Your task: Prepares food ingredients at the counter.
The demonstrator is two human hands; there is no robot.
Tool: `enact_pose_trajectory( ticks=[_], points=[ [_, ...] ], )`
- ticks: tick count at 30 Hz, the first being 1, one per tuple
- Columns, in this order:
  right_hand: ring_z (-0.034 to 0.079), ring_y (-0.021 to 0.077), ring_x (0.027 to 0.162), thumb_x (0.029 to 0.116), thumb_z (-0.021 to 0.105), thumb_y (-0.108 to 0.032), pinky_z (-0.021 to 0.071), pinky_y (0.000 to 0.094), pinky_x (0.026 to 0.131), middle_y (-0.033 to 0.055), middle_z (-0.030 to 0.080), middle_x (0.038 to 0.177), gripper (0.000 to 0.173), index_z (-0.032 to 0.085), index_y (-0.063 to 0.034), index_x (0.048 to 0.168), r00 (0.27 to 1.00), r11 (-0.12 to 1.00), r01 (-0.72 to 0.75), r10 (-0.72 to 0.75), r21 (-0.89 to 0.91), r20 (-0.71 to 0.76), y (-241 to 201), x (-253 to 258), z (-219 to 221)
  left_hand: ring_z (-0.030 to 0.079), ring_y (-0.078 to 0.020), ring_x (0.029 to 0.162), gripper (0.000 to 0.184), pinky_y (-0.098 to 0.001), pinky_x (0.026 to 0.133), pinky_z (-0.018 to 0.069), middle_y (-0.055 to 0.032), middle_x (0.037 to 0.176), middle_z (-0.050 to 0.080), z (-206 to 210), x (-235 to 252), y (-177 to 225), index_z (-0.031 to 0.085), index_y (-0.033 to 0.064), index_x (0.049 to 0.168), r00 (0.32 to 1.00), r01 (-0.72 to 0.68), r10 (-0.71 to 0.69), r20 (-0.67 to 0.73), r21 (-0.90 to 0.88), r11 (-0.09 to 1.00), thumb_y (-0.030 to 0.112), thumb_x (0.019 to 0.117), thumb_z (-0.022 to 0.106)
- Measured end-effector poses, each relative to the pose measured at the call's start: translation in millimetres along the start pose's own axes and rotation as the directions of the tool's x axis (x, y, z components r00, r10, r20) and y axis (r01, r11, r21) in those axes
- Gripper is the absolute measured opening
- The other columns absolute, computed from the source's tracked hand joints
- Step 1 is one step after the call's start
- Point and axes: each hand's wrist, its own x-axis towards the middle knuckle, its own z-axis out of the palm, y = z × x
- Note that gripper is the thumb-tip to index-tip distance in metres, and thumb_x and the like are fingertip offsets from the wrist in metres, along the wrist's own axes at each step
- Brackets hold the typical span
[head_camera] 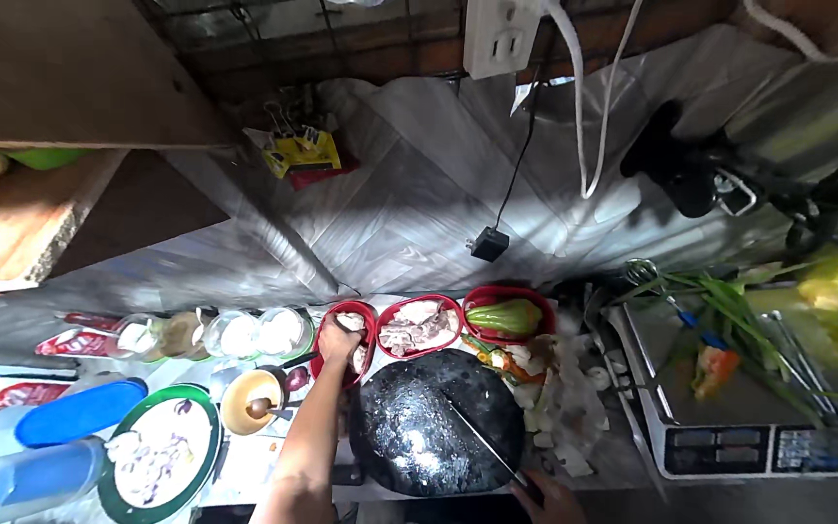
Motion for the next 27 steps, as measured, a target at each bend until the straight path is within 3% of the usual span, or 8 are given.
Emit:
enact_pose_trajectory(
  ticks=[3,6,10,12,15,19,21,27],
  points=[
    [0.071,0.0424,0.103,0.1015,0.067,-0.026,0.0521,0.0595,0.096,0.0278,0.073,0.107,0.04,0.069,0.0045,0.126,0.998,0.997,0.059,-0.058,0.041,-0.035,2,0,-1,0.062,-0.0396,0.122,0.082,-0.0573,0.104,0.0474,-0.0245,0.13,0.064,5,-3,-17,0.05,-0.0004,0.142,0.977,-0.121,0.077,-0.198,-0.218,0.968,0.028,0.0744,0.087],
    [0.071,0.0425,0.103,0.1017,0.066,-0.027,0.0523,0.0597,0.096,0.0277,0.073,0.107,0.041,0.067,0.0033,0.129,1.0,1.0,0.03,-0.03,0.009,-0.006,-2,3,-5,0.061,-0.0354,0.121,0.081,-0.0492,0.104,0.0483,-0.0281,0.129,0.061,8,-6,-31,0.047,-0.0079,0.138,0.933,-0.279,0.09,-0.349,-0.539,0.795,0.012,0.0708,0.086],
    [0.071,0.043,0.103,0.1024,0.065,-0.025,0.052,0.06,0.096,0.0276,0.073,0.108,0.04,0.066,0.0034,0.13,1.0,1.0,0.008,-0.008,0.014,0.006,-7,10,-6,0.064,-0.0251,0.105,0.079,-0.0383,0.09,0.057,-0.0244,0.119,0.058,-4,-13,-38,0.038,-0.0064,0.134,0.952,-0.252,-0.037,-0.303,-0.851,0.46,-0.006,0.0681,0.082],
    [0.071,0.0423,0.102,0.1025,0.065,-0.025,0.0522,0.0591,0.095,0.0272,0.073,0.107,0.04,0.066,0.0029,0.131,1.0,1.0,0.015,-0.015,0.004,0.012,-8,13,-7,0.066,-0.0251,0.104,0.081,-0.0388,0.089,0.0584,-0.0247,0.122,0.058,-8,-11,-46,0.038,-0.0068,0.138,0.965,-0.217,-0.047,-0.257,-0.89,0.402,-0.008,0.0714,0.083],
    [0.071,0.0424,0.102,0.1024,0.066,-0.025,0.0519,0.0582,0.096,0.0278,0.072,0.107,0.041,0.065,0.0039,0.132,1.0,1.0,0.025,-0.025,-0.009,0.008,-9,16,-8,0.065,-0.0264,0.112,0.077,-0.039,0.097,0.0552,-0.0265,0.126,0.061,-19,-9,-57,0.043,-0.0086,0.14,0.976,-0.186,0.017,-0.216,-0.792,0.581,-0.004,0.0753,0.084],
    [0.071,0.0433,0.103,0.1013,0.067,-0.022,0.0514,0.0577,0.098,0.0291,0.072,0.108,0.041,0.065,0.0064,0.131,0.998,0.998,0.06,-0.06,-0.027,-0.014,-7,15,-8,0.06,-0.0381,0.125,0.064,-0.0512,0.111,0.044,-0.0286,0.132,0.061,-37,-3,-61,0.051,-0.0077,0.14,0.97,-0.242,0.225,-0.09,-0.313,0.918,0.01,0.0851,0.08],
    [0.071,0.0439,0.102,0.1008,0.068,-0.021,0.0517,0.058,0.097,0.0298,0.072,0.107,0.04,0.066,0.0075,0.129,0.996,0.996,0.084,-0.085,-0.03,-0.026,-5,15,-7,0.061,-0.0396,0.124,0.06,-0.0524,0.11,0.0441,-0.0287,0.131,0.062,-34,-2,-58,0.053,-0.0071,0.137,0.967,-0.255,0.237,-0.097,-0.258,0.932,0.011,0.0861,0.079],
    [0.071,0.0425,0.102,0.1022,0.065,-0.023,0.0526,0.0578,0.096,0.0281,0.073,0.107,0.039,0.066,0.0053,0.129,0.998,0.998,0.06,-0.061,-0.024,-0.021,-4,11,-9,0.061,-0.0334,0.122,0.06,-0.0476,0.107,0.048,-0.0285,0.131,0.061,-25,-46,-41,0.048,-0.0076,0.142,0.973,-0.232,0.177,-0.15,-0.603,0.763,0.012,0.0913,0.074]
  ],
)
